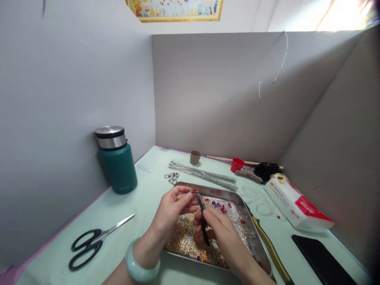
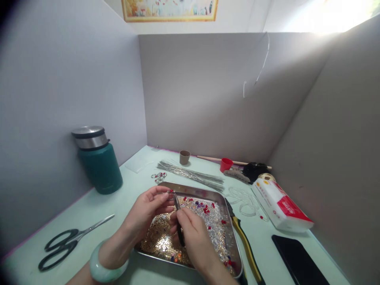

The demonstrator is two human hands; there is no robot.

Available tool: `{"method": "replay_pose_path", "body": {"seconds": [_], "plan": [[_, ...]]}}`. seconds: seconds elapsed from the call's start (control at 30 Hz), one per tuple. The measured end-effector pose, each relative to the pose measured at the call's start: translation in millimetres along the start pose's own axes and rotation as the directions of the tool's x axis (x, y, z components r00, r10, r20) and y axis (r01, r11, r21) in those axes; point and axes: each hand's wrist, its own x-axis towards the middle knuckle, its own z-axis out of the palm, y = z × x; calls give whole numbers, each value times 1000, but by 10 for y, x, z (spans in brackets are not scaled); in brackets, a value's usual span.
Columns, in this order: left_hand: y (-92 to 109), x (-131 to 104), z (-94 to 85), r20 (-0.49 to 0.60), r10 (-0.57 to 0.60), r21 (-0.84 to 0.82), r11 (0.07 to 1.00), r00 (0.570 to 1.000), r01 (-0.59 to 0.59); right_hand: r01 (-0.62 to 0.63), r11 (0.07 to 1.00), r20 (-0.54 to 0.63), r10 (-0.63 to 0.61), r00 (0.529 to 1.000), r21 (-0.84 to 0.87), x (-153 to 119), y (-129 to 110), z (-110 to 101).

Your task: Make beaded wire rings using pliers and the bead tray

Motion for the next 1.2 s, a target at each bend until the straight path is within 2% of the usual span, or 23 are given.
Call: {"method": "replay_pose_path", "body": {"seconds": [0.2,0.43,0.7,0.9,1.03,1.2], "plan": [[1,5,6,17,-6,25,1000,1000,5,-9,1000,-11,10,1000,27,-18,-3,21],[9,-15,36,-12,57,152,987,998,-55,-1,1000,-33,1,999,-3,4,35,15],[-1,-28,46,-22,146,207,968,989,-139,-9,1000,-29,8,1000,-30,7,30,12],[-35,-48,79,7,205,318,927,979,-196,7,998,-47,-10,999,-58,16,67,13],[-67,-54,80,36,273,415,871,961,-263,37,977,-104,-60,993,-212,15,123,5],[-93,-50,59,36,297,440,853,954,-282,93,898,-150,-172,974,-430,3,165,1]]}}
